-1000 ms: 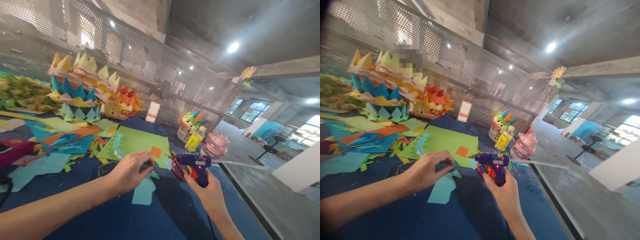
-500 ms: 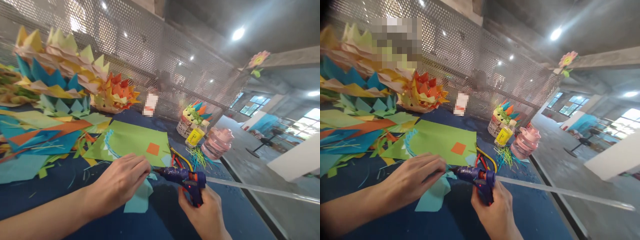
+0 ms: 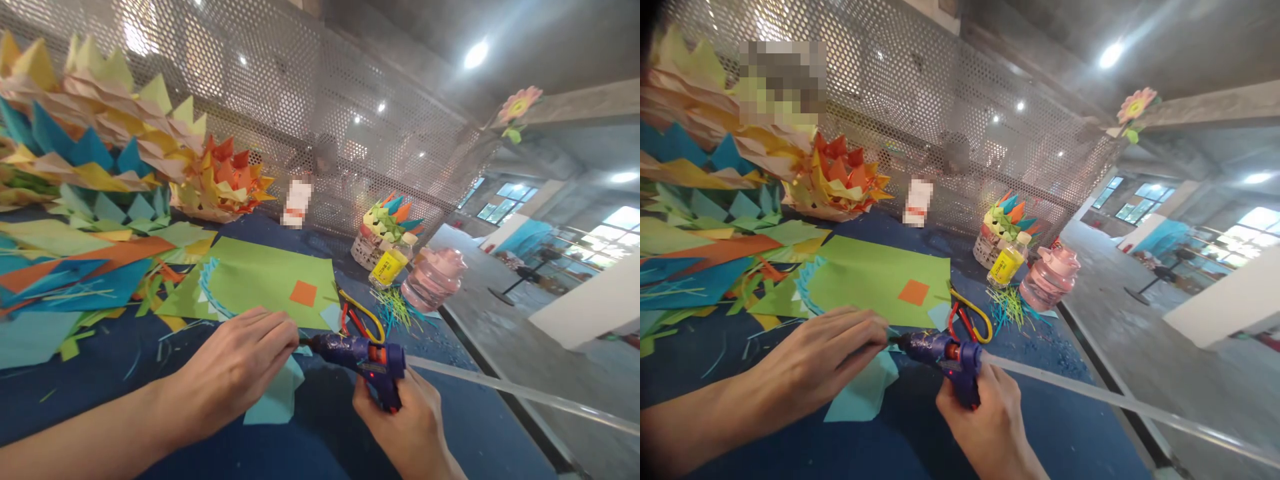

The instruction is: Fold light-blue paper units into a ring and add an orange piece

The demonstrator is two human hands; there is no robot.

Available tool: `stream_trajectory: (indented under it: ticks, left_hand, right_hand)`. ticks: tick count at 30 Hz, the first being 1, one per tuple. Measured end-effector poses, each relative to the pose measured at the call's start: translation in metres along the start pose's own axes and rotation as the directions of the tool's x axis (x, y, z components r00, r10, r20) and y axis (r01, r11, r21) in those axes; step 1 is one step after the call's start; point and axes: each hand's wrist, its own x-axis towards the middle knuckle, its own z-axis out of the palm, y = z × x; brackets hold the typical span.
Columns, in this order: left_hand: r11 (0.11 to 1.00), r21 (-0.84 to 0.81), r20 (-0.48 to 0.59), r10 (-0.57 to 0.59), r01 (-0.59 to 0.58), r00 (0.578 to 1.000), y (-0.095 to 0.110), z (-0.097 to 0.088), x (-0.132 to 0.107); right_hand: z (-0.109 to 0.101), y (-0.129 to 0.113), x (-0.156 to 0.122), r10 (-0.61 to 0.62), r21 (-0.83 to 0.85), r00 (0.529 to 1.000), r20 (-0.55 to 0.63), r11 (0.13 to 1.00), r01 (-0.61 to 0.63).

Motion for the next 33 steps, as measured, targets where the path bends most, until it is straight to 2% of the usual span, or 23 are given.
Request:
stream_trajectory:
  ticks: [13, 25, 33]
  left_hand:
    - [1.0, -0.018, -0.023, -0.002, 0.001, 1.0, -0.002, 0.001, 0.0]
    - [0.999, -0.011, 0.009, -0.039, 0.039, 0.999, -0.004, -0.001, 0.0]
    - [0.999, 0.016, -0.024, -0.047, 0.048, 0.999, -0.004, -0.004, 0.002]
  right_hand:
    - [-0.004, 0.002, -0.001, -0.009, -0.024, 1.0, -0.02, 1.0, 0.009]
    - [-0.005, 0.004, -0.002, -0.015, -0.019, 1.0, -0.024, 1.0, 0.015]
    - [-0.007, 0.011, -0.003, 0.067, -0.013, 0.998, 0.005, 0.998, -0.066]
